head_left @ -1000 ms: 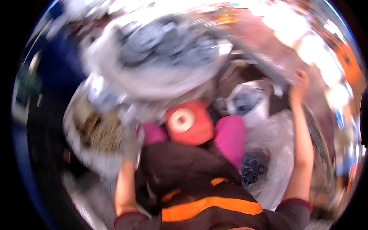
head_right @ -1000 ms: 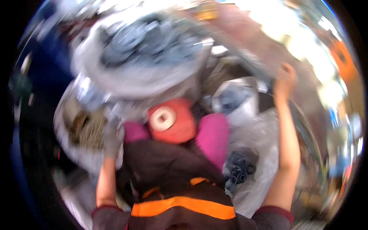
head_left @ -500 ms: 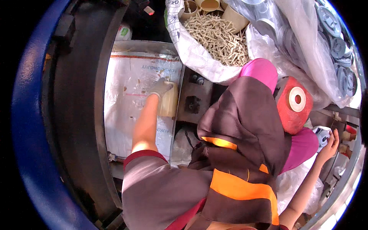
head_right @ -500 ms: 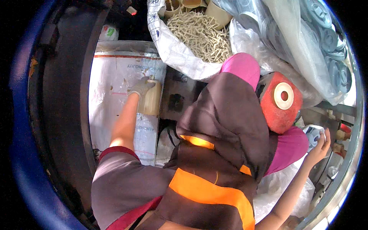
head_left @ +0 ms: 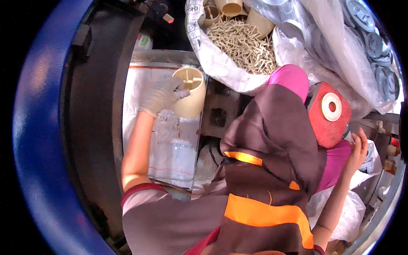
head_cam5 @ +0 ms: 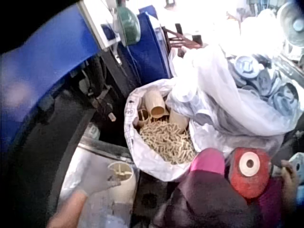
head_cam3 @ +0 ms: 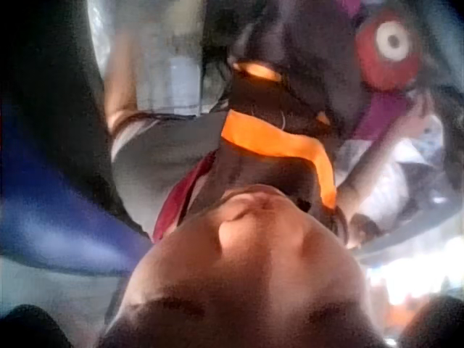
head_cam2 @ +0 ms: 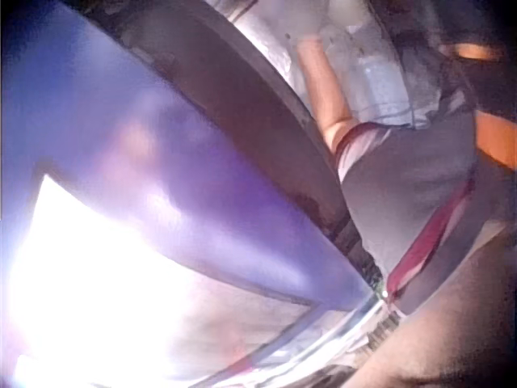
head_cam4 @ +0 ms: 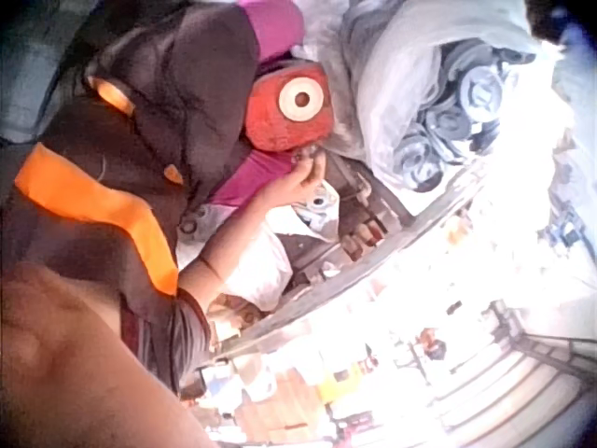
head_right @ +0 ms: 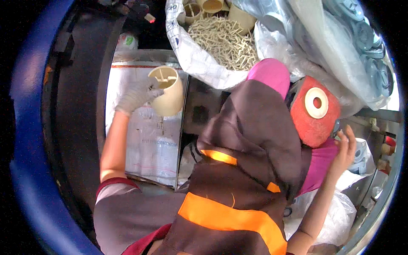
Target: The person assembles plastic jugs by picking up the jug body, inserting a plastic ring, and then screwing on a matching lid with a handle.
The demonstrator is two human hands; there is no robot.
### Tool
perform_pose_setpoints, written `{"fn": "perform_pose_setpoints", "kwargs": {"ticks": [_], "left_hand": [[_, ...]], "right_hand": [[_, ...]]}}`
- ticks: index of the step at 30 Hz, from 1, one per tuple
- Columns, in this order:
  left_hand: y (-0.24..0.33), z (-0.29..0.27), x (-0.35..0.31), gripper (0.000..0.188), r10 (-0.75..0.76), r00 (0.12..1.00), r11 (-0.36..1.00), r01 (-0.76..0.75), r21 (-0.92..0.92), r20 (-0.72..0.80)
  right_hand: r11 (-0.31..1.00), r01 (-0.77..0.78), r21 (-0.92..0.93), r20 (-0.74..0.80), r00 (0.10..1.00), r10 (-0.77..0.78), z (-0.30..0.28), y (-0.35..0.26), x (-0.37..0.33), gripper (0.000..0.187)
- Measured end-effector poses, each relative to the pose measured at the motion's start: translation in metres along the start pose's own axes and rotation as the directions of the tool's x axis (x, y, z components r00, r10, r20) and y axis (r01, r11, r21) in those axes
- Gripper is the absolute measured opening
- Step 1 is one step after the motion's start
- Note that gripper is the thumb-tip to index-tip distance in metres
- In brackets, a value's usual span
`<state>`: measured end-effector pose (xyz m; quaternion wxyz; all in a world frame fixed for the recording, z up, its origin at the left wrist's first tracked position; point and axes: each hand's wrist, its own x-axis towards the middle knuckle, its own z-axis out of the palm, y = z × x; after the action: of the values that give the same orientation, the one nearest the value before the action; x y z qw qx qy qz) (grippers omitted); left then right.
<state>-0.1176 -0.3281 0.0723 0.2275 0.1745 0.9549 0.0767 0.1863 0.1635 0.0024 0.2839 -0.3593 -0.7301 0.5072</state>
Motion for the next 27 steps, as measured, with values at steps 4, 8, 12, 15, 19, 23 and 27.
{"fn": "perform_pose_setpoints", "kwargs": {"ticks": [4, 8, 12, 15, 19, 23, 27], "left_hand": [[0.099, -0.068, -0.03, 0.027, 0.408, 0.886, 0.913, -0.4, 0.081, -0.223], [0.182, -0.09, -0.043, 0.03, 0.751, 0.637, 0.661, -0.727, 0.189, -0.176], [0.232, -0.077, -0.024, 0.029, 0.964, 0.261, 0.263, -0.933, -0.247, 0.042], [0.249, -0.044, -0.003, 0.025, 0.954, 0.258, 0.293, -0.689, -0.663, 0.153], [0.263, -0.007, 0.0, 0.029, 0.89, 0.418, 0.42, -0.603, -0.678, 0.18], [0.281, 0.012, -0.01, 0.043, 0.985, 0.162, 0.171, -0.952, -0.253, 0.058], [0.277, 0.029, -0.007, 0.029, 0.981, 0.167, 0.183, -0.969, -0.167, 0.102]], "right_hand": [[0.986, 0.103, 0.128, 0.149, 0.981, -0.121, 0.049, -0.036, -0.017, 0.022], [0.952, 0.128, 0.28, 0.333, 0.917, -0.221, 0.067, -0.081, -0.039, 0.027], [0.788, 0.534, 0.308, 0.407, 0.674, -0.616, 0.045, -0.11, -0.04, 0.059], [0.857, 0.33, 0.396, 0.607, 0.606, -0.514, 0.029, -0.109, -0.043, 0.065], [0.89, 0.344, 0.298, 0.579, 0.676, -0.455, 0.027, -0.084, -0.065, 0.045], [0.898, 0.305, 0.319, 0.515, 0.74, -0.434, 0.032, -0.065, -0.076, 0.04], [0.953, 0.165, 0.254, 0.588, 0.756, -0.288, 0.035, -0.069, -0.074, 0.036]]}}
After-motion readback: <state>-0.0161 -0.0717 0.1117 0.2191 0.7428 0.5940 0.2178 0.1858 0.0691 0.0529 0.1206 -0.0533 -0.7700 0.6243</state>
